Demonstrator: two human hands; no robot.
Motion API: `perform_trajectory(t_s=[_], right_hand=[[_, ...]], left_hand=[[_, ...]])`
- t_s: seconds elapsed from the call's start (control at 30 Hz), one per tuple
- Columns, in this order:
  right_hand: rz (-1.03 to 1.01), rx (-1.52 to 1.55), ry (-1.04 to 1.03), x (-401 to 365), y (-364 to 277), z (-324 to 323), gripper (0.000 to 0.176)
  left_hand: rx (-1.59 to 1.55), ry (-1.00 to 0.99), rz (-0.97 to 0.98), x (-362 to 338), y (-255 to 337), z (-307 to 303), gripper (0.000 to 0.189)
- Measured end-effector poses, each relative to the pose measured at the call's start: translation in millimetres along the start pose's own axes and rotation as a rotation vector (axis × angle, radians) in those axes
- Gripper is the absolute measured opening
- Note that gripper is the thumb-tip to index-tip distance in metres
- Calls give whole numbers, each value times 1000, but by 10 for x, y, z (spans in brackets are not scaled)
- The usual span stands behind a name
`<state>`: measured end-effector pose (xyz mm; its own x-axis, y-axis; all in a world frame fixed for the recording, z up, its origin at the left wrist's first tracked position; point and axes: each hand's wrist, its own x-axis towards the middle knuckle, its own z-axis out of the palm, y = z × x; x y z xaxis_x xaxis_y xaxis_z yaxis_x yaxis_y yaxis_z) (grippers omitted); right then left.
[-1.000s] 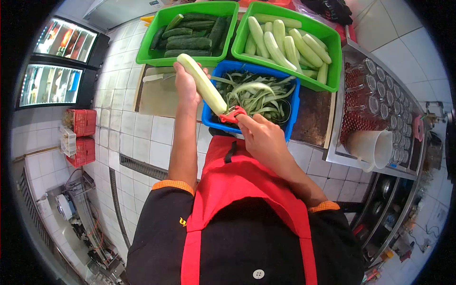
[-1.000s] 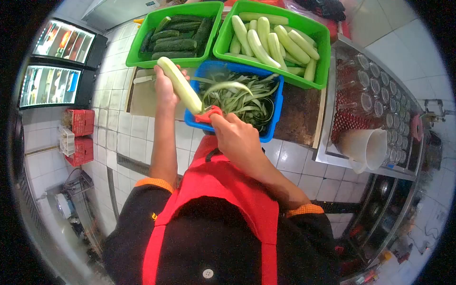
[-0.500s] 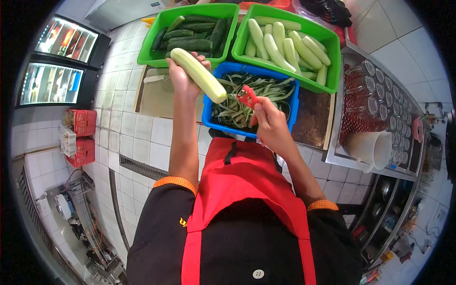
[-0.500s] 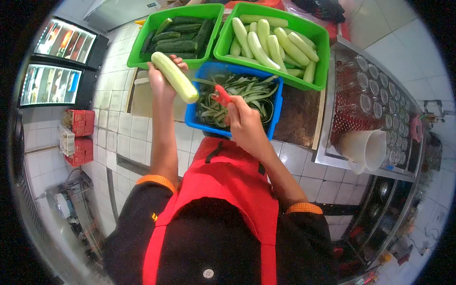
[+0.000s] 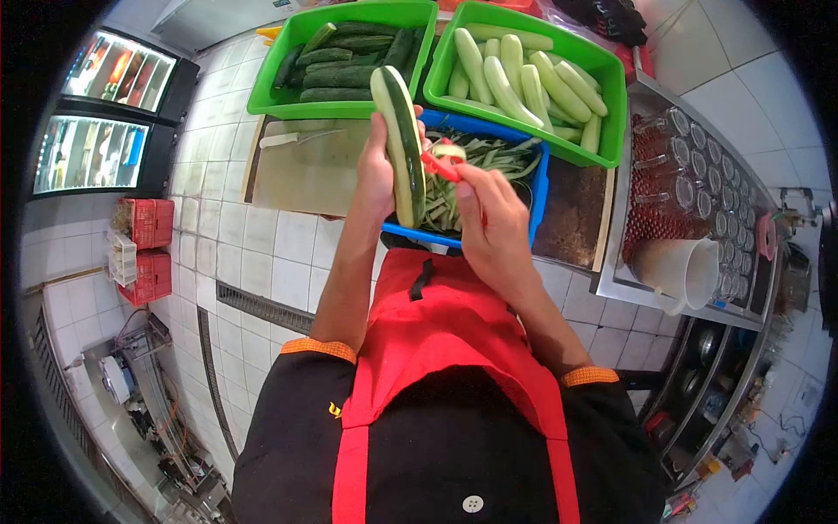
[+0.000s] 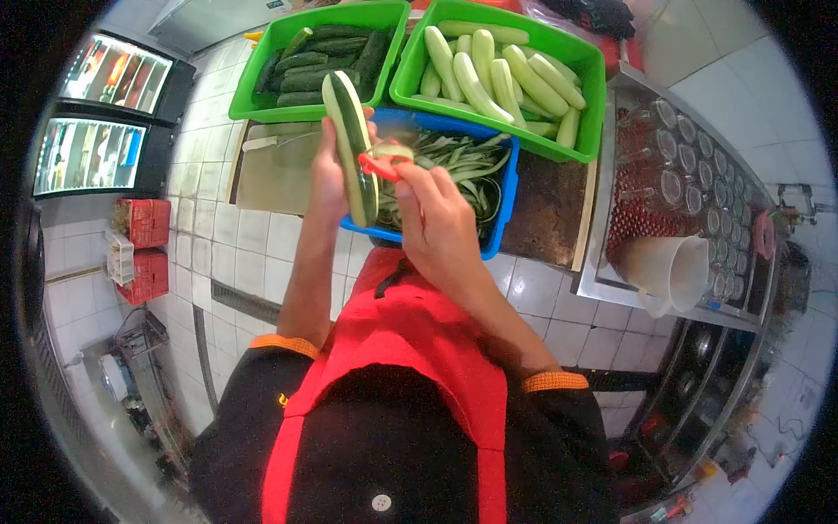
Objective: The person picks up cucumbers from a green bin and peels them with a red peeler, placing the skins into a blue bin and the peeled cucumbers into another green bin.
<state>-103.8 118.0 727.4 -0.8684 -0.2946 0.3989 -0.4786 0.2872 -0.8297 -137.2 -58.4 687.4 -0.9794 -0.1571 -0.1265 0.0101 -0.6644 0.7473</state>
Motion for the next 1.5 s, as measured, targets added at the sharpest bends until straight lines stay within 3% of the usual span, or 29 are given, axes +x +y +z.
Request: perform_trajectory(t_s=[0.1,0.17,0.27,0.47,0.53,0.57,0.67,0.73,0.87,0.93,0.97,1.03,1.07,1.1,1.23,1.3,1.33,1.37,1.43,1.47,1.5], right_hand=[[-32,-85,-20,183,-113,-105,21],[-35,-136,-6,305,-184,-134,18],[-88,-159,40,411,-188,-118,16],[-102,-231,-1,480,-295,-128,14],[-75,-236,3,478,-312,-115,14],[-73,-236,5,474,-312,-109,14],[-62,-243,-1,466,-285,-95,11],[-94,-203,5,445,-234,-71,12],[18,-135,-82,163,-218,94,10],[57,-80,-100,-114,-133,202,10],[97,-27,-117,-236,-116,240,9],[134,-14,-237,-450,-91,156,9],[177,-6,-344,-509,-62,124,9],[179,-5,-337,-541,-28,133,9],[217,-25,-188,-304,9,-22,11],[48,-95,-46,-19,36,-28,12],[49,-101,-35,123,33,-28,12],[4,-132,-11,259,22,-18,12],[-38,-166,15,471,37,39,13],[-22,-181,24,562,50,86,14],[-7,-193,32,612,60,116,15]], left_hand=[[95,-14,-115,-175,57,23,61],[208,-126,-135,-224,43,-113,60],[333,-211,-96,-298,43,-116,58],[545,-123,29,-456,187,-62,51],[847,-35,125,-455,178,-171,55],[848,-38,124,-455,204,-198,55],[934,-155,139,-446,290,-155,54],[1000,-183,266,-429,300,-127,53],[863,30,140,-289,183,-215,52],[325,200,17,-159,262,-64,53],[324,210,21,-92,263,-107,53],[26,455,30,120,205,-271,57],[-209,359,26,282,117,-600,58],[-205,355,22,279,138,-588,58],[-182,284,-25,229,125,-452,54],[-174,74,-100,157,76,-304,49],[-112,117,-106,91,57,-146,47],[-246,-136,-129,118,-50,-271,47],[-54,-88,-177,60,-100,-209,46],[139,30,-172,1,-110,-116,49],[140,30,-172,-16,-78,18,49]])
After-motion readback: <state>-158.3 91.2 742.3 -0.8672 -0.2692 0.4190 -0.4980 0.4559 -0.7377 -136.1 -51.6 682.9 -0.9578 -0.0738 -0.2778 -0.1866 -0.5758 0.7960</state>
